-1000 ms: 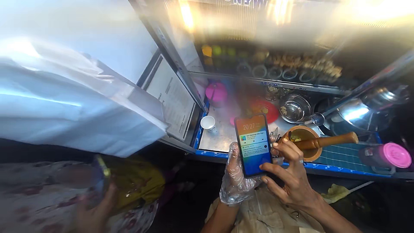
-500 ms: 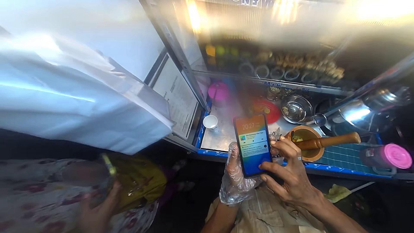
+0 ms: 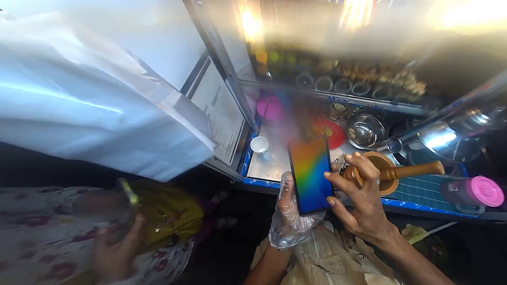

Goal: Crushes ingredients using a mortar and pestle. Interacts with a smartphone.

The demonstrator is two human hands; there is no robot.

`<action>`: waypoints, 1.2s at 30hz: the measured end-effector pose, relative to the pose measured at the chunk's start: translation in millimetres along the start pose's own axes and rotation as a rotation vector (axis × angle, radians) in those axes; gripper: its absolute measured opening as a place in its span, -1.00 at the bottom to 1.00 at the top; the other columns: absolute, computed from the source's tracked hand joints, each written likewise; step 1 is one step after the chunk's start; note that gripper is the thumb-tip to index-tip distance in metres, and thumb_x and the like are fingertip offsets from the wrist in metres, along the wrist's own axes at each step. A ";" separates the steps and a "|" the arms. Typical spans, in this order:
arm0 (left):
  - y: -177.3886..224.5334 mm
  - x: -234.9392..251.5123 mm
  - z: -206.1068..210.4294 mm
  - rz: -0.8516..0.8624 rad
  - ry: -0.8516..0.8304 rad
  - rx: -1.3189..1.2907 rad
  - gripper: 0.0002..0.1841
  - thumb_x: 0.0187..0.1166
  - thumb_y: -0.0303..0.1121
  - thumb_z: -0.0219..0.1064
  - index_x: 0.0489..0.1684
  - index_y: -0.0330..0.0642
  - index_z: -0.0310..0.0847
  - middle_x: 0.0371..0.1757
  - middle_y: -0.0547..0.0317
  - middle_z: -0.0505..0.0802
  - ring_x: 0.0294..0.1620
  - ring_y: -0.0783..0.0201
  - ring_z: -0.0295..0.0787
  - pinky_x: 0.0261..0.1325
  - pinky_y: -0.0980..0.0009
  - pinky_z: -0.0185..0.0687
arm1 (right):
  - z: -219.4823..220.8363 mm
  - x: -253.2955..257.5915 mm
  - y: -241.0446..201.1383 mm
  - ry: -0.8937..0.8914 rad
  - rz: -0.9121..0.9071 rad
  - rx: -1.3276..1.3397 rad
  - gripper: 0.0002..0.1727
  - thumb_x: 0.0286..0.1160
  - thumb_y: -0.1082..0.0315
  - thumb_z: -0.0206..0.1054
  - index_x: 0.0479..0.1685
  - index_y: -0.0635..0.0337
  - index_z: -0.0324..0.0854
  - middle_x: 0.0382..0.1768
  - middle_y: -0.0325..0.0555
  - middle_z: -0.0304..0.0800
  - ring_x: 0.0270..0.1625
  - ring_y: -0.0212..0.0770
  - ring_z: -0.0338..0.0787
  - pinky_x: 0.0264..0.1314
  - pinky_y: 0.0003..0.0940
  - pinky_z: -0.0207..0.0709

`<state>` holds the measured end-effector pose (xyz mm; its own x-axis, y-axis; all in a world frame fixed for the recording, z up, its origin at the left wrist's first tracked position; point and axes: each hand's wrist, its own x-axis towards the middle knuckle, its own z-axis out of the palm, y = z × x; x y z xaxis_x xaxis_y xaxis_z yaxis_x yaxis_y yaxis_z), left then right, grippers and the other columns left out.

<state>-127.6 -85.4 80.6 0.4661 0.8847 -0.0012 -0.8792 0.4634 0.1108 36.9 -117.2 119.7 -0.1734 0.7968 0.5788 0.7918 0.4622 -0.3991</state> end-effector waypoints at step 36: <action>3.5 4.6 -6.8 -0.086 -0.074 -0.040 -0.30 0.46 0.19 0.42 0.41 -0.17 0.58 0.29 -0.32 0.74 0.26 -0.14 0.77 0.29 -0.03 0.71 | -3.1 -14.6 -2.9 0.004 -0.042 0.035 -0.68 0.73 -0.07 0.17 0.23 -0.32 0.74 0.58 -0.11 0.43 0.80 -0.03 0.17 0.81 -0.04 0.11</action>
<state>-129.2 -79.4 74.2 0.5448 0.8360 0.0650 -0.8382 0.5405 0.0733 38.9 -131.4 114.7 -0.2036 0.7749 0.5984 0.7632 0.5084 -0.3987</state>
